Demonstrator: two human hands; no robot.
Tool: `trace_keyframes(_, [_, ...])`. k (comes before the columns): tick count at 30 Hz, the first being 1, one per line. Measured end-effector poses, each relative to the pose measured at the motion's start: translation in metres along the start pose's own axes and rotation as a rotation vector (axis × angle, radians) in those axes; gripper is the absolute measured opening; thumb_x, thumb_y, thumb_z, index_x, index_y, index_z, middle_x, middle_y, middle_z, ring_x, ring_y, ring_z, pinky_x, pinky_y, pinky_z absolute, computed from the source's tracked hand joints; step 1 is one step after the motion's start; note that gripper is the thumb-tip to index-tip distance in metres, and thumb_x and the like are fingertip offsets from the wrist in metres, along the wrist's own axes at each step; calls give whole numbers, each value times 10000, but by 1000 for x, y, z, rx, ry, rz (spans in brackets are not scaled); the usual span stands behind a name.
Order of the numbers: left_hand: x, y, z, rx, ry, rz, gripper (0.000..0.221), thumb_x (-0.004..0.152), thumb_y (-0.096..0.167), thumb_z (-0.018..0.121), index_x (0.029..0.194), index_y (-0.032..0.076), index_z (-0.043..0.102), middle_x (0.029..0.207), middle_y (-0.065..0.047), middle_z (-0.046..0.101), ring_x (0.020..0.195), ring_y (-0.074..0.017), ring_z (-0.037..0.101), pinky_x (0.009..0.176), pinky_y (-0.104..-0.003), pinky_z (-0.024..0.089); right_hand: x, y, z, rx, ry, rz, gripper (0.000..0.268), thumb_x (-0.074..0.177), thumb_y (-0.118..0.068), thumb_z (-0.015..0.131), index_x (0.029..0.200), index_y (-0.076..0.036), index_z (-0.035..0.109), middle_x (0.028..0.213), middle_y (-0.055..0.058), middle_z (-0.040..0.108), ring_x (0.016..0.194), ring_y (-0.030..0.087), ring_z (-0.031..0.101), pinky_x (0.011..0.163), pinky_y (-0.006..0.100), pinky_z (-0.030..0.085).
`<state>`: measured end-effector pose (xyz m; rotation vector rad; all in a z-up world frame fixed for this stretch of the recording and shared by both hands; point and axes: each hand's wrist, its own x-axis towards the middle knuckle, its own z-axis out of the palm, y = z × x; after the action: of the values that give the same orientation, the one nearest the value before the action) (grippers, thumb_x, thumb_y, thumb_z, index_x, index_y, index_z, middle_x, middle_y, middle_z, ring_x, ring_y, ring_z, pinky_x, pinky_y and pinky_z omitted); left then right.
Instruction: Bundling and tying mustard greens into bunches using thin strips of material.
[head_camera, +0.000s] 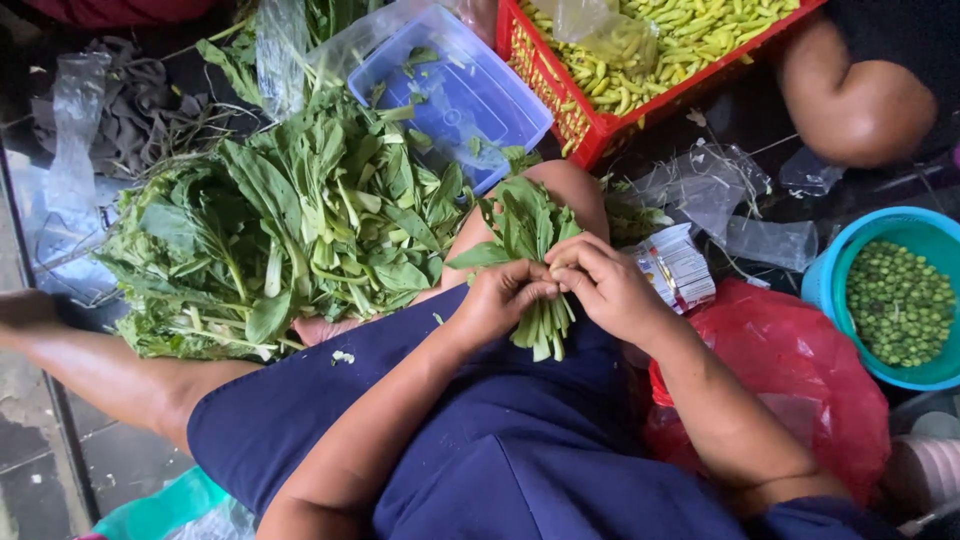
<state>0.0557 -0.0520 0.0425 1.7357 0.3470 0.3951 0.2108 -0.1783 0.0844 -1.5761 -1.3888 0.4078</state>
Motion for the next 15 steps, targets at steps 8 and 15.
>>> trace_keyframes(8, [-5, 3, -2, 115, 108, -9, 108, 922, 229, 775, 949, 128, 751, 769, -67, 734, 785, -259, 698, 789, -360, 560, -5, 3, -13, -121, -124, 34, 116, 968, -162, 698, 1017, -57, 700, 891, 117, 706, 871, 343, 699, 763, 440, 578])
trace_keyframes(15, [-9, -8, -6, 214, 145, -63, 173, 850, 299, 828, 945, 175, 755, 780, -60, 686, 848, -259, 681, 808, -364, 550, -5, 6, -24, -372, -42, -82, 95, 1014, -179, 641, 992, -89, 657, 840, 65, 620, 850, 316, 645, 768, 415, 540])
